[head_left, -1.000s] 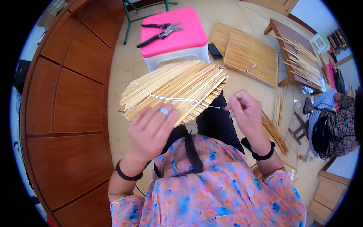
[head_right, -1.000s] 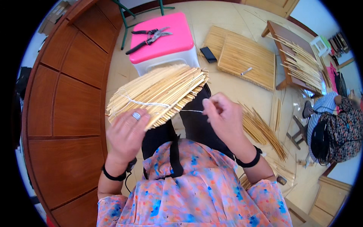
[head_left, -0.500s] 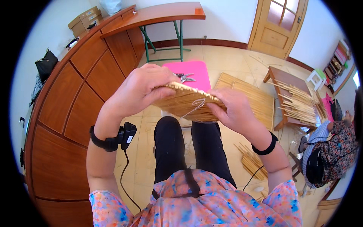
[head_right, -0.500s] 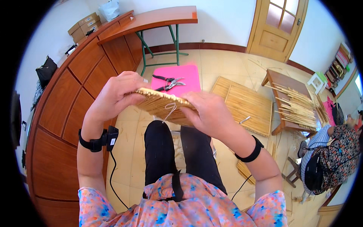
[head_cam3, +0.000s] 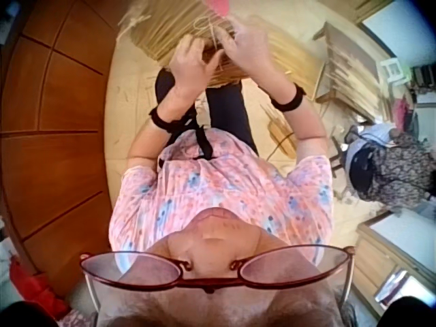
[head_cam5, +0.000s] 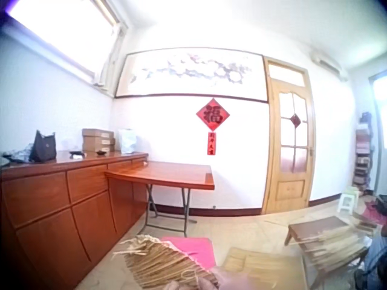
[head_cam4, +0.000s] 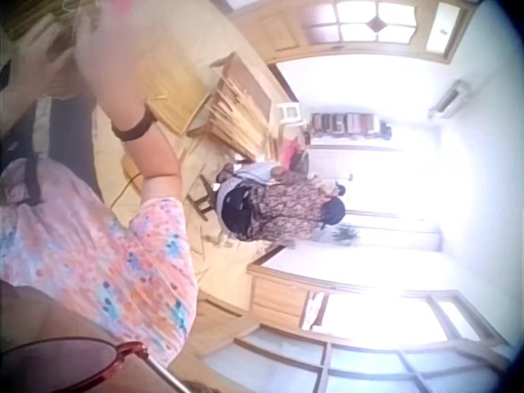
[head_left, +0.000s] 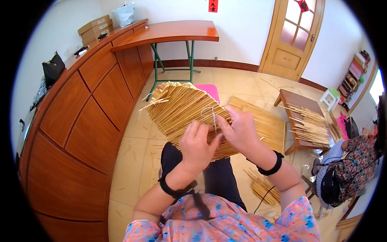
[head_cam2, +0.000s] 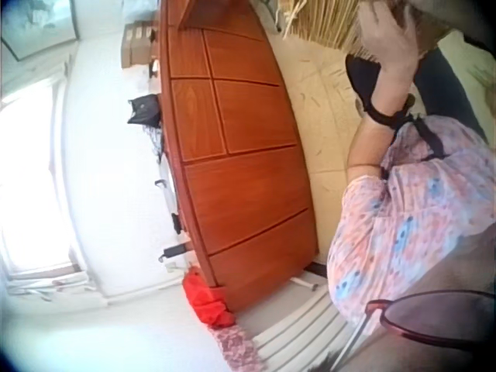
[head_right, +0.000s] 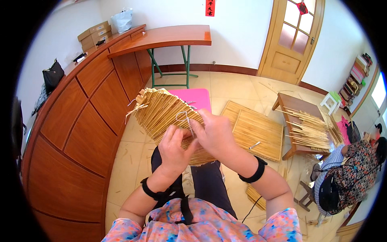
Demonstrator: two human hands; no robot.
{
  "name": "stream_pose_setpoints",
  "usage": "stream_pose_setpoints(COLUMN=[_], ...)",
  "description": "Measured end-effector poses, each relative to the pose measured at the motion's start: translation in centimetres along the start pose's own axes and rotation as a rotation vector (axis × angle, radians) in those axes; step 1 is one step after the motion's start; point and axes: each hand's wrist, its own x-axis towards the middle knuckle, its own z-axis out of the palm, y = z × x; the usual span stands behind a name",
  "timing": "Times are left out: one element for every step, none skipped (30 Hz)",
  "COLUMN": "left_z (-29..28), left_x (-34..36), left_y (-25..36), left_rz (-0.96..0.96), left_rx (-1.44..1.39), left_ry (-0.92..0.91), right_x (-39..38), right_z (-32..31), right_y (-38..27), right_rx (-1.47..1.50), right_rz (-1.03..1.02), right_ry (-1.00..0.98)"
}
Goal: The person weaves together thin strips of straw or bamboo using a needle and thread to construct a hand-held fan, binding the pieces in a circular arrangement.
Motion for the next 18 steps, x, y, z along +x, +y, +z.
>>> stream_pose_setpoints(left_z=[0.2,0.4,0.5,0.3,-0.3,-1.8,-3.2,-4.7,-6.0,-6.8,-7.6,-8.5,-9.4,-10.3,-11.1,-11.7,-12.2,-12.6], left_x=[-0.1,-0.1,-0.1,-0.6,-1.0,-0.5,-0.3,-0.1,-0.2,-0.4,-0.6,-0.8,-0.8,-0.7,-0.6,-0.5,-0.4,-0.4], left_y=[-0.3,-0.6,-0.8,-1.0,-1.5,-1.3,-1.7,-1.7,-1.8,-2.2,-2.7,-3.0,-3.2,-3.3,-3.5,-3.9,-4.3,-4.5], left_rz=[-0.001,-0.004,-0.006,-0.238,-0.468,-0.627,-0.683,-0.681,-0.676,-0.672,-0.58,-0.487,-0.483,-0.494,-0.503,-0.499,-0.35,-0.199], left_rx=[-0.004,-0.078,-0.151,-0.471,-0.785,-1.124,-1.259,-1.11,-0.956,-0.961,-0.762,-0.56,-0.558,-0.478,-0.399,-0.397,-0.253,-0.111], left_ry=[0.007,0.024,0.042,-0.045,-0.135,-0.255,-0.381,-0.412,-0.446,-0.449,-0.419,-0.389,-0.393,-0.344,-0.294,-0.299,-0.227,-0.155], right_x=[0.1,0.2,0.3,0.5,0.7,0.8,0.8,1.0,1.1,1.2,1.4,1.5,1.5,1.5,1.5,1.5,1.6,1.5], right_z=[0.2,0.2,0.1,-0.2,-0.4,-0.8,-1.0,-1.1,-1.2,-1.4,-1.5,-1.5,-1.6,-1.5,-1.5,-1.6,-1.5,-1.5], right_y=[-0.1,0.0,0.1,0.1,0.1,0.4,0.9,1.5,2.0,2.4,2.7,2.9,3.2,3.5,3.7,3.7,3.8,3.8], right_rx=[-0.006,-0.032,-0.058,-0.067,-0.071,-0.084,-0.095,-0.081,-0.062,-0.069,-0.081,-0.087,-0.087,-0.104,-0.122,-0.121,-0.103,-0.085], right_rz=[-0.005,-0.023,-0.041,-0.047,-0.022,0.013,0.015,-0.002,-0.016,-0.016,-0.019,-0.021,-0.018,-0.019,-0.02,-0.016,0.014,0.045], right_ry=[-0.003,0.022,0.047,0.044,0.039,0.035,0.035,0.044,0.057,0.06,0.062,0.067,0.072,0.069,0.065,0.07,0.059,0.048])
